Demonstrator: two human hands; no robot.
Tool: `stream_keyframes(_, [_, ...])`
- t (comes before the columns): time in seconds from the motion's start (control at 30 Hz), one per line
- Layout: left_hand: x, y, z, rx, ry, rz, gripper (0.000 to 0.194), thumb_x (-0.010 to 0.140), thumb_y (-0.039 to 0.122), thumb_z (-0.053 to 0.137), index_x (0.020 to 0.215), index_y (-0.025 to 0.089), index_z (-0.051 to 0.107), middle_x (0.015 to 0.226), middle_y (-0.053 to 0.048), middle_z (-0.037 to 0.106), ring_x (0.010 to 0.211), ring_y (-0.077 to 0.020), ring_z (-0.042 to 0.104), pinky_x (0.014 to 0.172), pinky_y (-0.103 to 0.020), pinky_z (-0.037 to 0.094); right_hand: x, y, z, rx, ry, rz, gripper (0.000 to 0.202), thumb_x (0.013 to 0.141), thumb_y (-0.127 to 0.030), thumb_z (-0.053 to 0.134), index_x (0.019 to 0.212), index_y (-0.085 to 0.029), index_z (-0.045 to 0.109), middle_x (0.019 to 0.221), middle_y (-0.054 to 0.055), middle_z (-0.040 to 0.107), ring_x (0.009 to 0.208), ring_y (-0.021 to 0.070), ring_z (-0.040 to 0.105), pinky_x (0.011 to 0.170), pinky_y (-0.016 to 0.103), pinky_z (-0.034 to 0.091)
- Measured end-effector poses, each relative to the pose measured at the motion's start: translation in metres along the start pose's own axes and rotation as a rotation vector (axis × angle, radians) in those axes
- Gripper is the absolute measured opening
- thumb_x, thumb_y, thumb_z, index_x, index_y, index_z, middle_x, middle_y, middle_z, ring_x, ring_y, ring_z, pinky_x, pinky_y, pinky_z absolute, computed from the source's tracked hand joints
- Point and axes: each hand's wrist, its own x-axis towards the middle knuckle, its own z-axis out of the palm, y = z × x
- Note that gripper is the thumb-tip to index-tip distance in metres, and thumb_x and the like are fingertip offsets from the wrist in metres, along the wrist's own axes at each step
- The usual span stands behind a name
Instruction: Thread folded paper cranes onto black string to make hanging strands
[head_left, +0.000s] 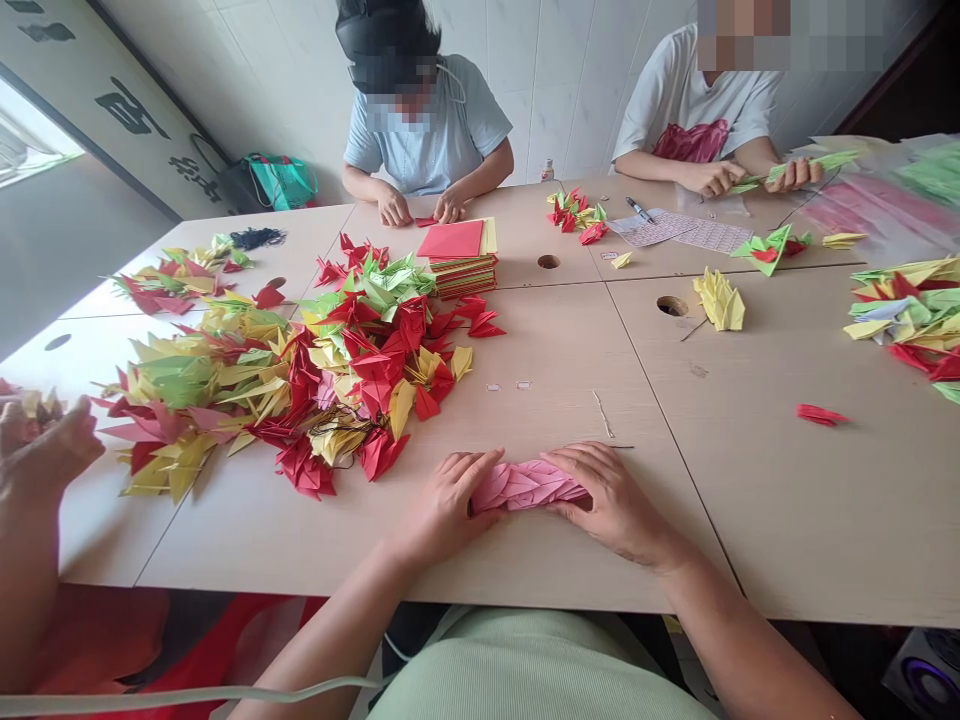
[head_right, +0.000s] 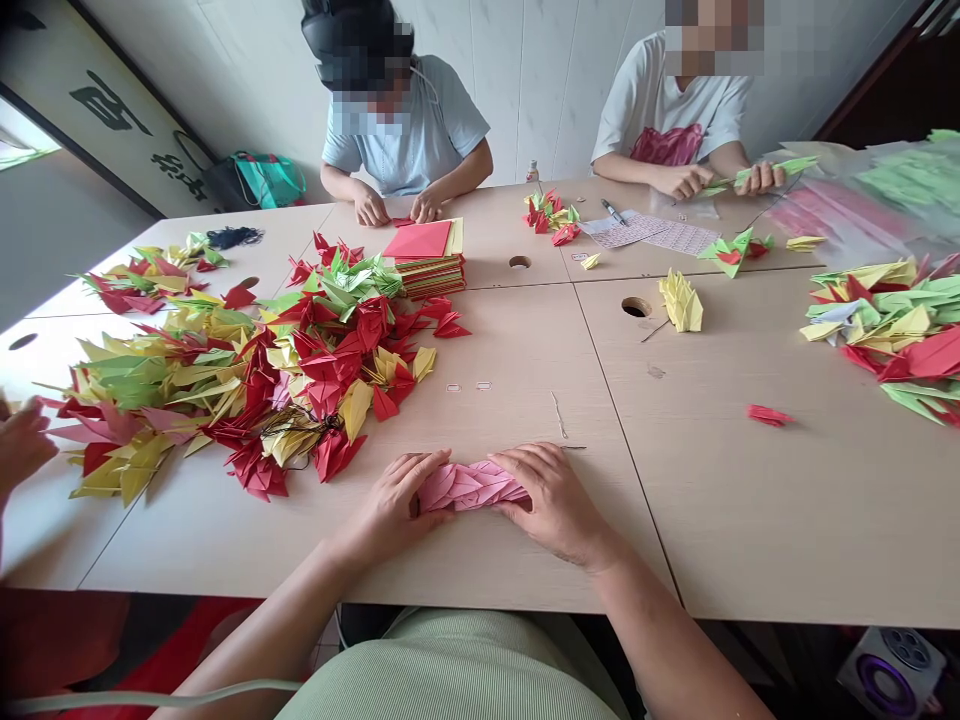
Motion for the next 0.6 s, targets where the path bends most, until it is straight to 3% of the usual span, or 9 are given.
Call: stream_keyframes(0.6, [-0.0016,-0.0003,0.0036,0.032,0.001,-0.047,0.069,0.078,0.023,0.066,0.139,0.021,0.032,0.123,-0.012,0.058,0.11,-0.0261,0.053,0.094,-0.043,0.044,0.0026,-0.0071,-0.0055,-0.141,-0.009,-0.023,0.046,0.077,-0.03,0.07,0.12,-0.019,0.056,0.113,0.009,0.065,0.105,0.0265,0.057,0.097,0.048,0.04])
